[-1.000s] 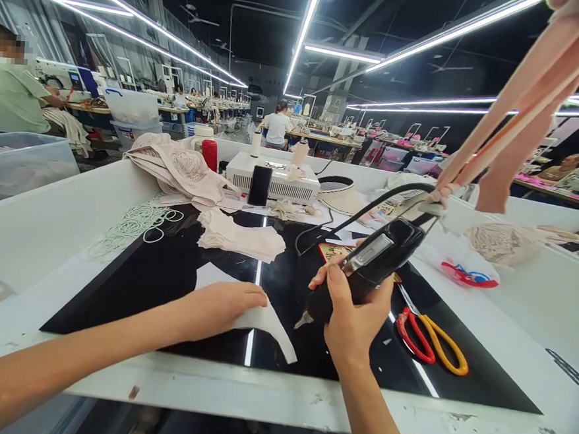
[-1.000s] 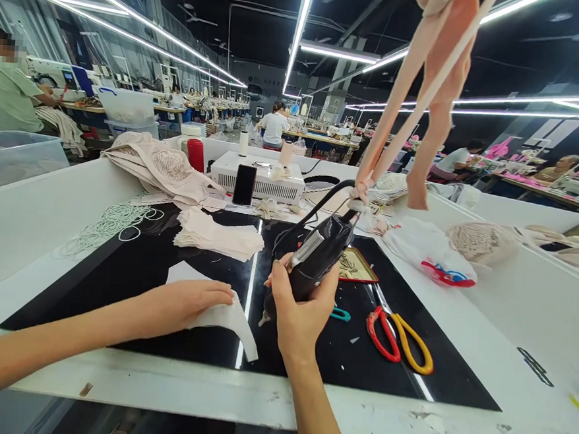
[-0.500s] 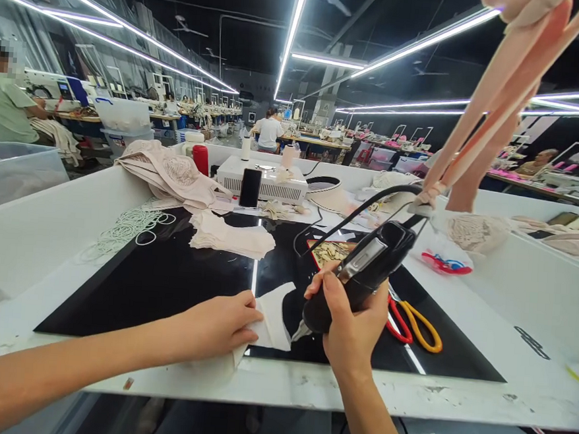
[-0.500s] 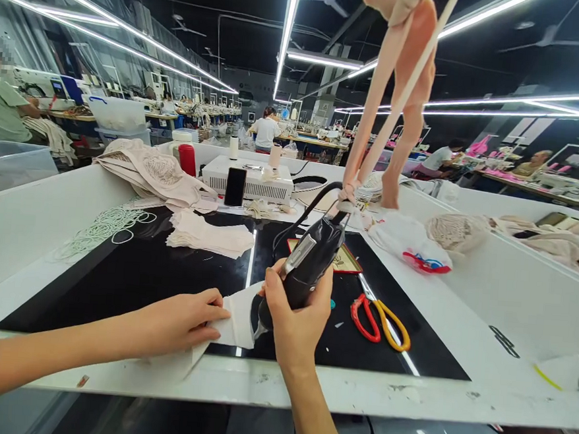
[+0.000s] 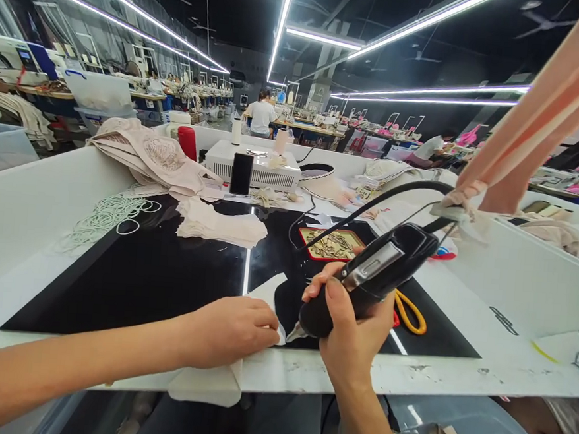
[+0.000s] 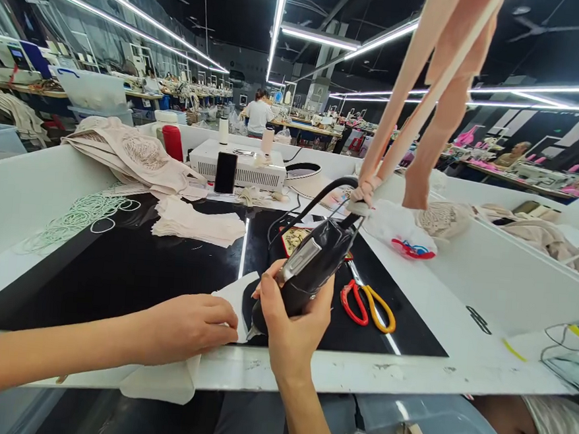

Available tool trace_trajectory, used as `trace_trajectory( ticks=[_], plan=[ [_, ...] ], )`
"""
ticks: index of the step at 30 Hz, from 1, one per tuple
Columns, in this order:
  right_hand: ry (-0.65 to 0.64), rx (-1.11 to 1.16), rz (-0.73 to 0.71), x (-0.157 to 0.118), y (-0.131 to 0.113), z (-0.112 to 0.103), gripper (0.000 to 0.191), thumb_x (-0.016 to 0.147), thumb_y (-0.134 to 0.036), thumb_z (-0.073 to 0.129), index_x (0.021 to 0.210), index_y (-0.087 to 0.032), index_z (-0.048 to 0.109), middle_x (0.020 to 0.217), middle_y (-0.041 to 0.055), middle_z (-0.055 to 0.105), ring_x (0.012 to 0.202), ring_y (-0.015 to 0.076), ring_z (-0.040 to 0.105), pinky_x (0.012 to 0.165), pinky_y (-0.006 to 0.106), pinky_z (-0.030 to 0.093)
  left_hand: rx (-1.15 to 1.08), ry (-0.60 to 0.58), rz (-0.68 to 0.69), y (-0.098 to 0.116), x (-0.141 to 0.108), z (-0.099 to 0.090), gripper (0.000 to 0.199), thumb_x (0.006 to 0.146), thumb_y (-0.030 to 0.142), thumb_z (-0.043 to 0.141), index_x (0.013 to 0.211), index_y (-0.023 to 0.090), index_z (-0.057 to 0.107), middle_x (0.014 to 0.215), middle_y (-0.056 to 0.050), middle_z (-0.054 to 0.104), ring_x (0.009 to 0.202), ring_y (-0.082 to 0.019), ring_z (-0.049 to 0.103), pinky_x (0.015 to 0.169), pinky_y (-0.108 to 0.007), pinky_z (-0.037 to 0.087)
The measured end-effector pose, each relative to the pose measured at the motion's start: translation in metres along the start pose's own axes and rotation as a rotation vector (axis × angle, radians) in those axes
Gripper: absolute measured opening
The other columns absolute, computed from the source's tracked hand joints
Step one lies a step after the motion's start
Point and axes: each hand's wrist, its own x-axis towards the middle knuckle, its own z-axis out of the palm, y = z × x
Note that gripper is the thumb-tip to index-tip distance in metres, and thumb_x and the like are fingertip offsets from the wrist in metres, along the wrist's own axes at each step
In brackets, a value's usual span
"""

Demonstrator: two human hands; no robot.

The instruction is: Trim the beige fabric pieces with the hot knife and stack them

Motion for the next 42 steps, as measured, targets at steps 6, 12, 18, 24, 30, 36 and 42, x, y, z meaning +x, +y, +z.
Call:
trace_trajectory(
  ticks=[6, 12, 18, 24, 30, 36, 42],
  plan=[
    [0.029, 0.005, -0.001, -0.001, 0.002, 0.002, 0.032, 0.085, -0.028, 0.084, 0.106, -0.025, 0.059, 0.082, -0.0051, 0.068, 0.058, 0.0116, 0.064, 0.055, 0.028, 0.057, -0.011, 0.051, 0.162, -0.011, 0.006, 0.021, 0.023, 0.109, 0.015, 0.049, 0.110, 0.012, 0.072, 0.112, -0.007, 0.075, 0.105, -0.018, 0.068, 0.105, -0.027, 0.052],
    [0.022, -0.008, -0.001, -0.003, 0.003, 0.003, 0.029, 0.086, -0.026, 0.081, 0.103, -0.026, 0.058, 0.081, -0.0053, 0.068, 0.057, 0.0115, 0.063, 0.056, 0.029, 0.058, -0.043, 0.030, 0.110, -0.016, 0.002, 0.022, 0.024, 0.111, 0.018, 0.048, 0.116, 0.015, 0.071, 0.112, -0.006, 0.075, 0.105, -0.018, 0.069, 0.101, -0.027, 0.053],
    [0.002, -0.034, -0.031, -0.005, 0.004, 0.002, 0.029, 0.087, -0.028, 0.080, 0.102, -0.026, 0.056, 0.082, -0.0050, 0.068, 0.058, 0.0113, 0.064, 0.055, 0.027, 0.058, -0.080, 0.038, 0.105, -0.019, -0.002, 0.024, 0.024, 0.110, 0.016, 0.046, 0.118, 0.016, 0.069, 0.112, -0.008, 0.074, 0.107, -0.019, 0.069, 0.104, -0.029, 0.052],
    [0.002, -0.005, -0.018, -0.006, 0.004, 0.002, 0.031, 0.087, -0.025, 0.081, 0.108, -0.026, 0.058, 0.083, -0.0053, 0.069, 0.058, 0.0117, 0.065, 0.056, 0.028, 0.058, -0.072, 0.083, 0.068, -0.018, -0.003, 0.023, 0.023, 0.110, 0.019, 0.047, 0.119, 0.018, 0.069, 0.111, -0.007, 0.074, 0.103, -0.020, 0.069, 0.097, -0.030, 0.054],
    [0.020, 0.019, 0.006, -0.005, 0.006, 0.000, 0.038, 0.084, -0.025, 0.085, 0.111, -0.026, 0.058, 0.084, -0.0046, 0.069, 0.059, 0.0131, 0.066, 0.057, 0.030, 0.058, -0.071, 0.058, 0.038, -0.017, -0.006, 0.019, 0.023, 0.110, 0.020, 0.050, 0.125, 0.018, 0.067, 0.116, -0.007, 0.074, 0.108, -0.018, 0.069, 0.104, -0.030, 0.052],
    [0.020, 0.016, -0.008, -0.005, 0.005, 0.002, 0.032, 0.084, -0.026, 0.084, 0.100, -0.025, 0.056, 0.083, -0.0044, 0.069, 0.059, 0.0129, 0.065, 0.055, 0.030, 0.058, -0.091, 0.061, 0.027, -0.015, -0.006, 0.018, 0.024, 0.110, 0.019, 0.048, 0.123, 0.016, 0.068, 0.115, -0.008, 0.074, 0.107, -0.019, 0.069, 0.102, -0.031, 0.053],
    [0.022, -0.023, -0.022, -0.006, 0.003, 0.003, 0.034, 0.085, -0.028, 0.082, 0.108, -0.025, 0.057, 0.080, -0.0044, 0.067, 0.059, 0.0129, 0.064, 0.054, 0.029, 0.057, -0.079, 0.059, 0.015, -0.015, -0.008, 0.014, 0.024, 0.109, 0.019, 0.049, 0.122, 0.017, 0.069, 0.115, -0.009, 0.073, 0.107, -0.020, 0.068, 0.102, -0.031, 0.054]
  ],
)
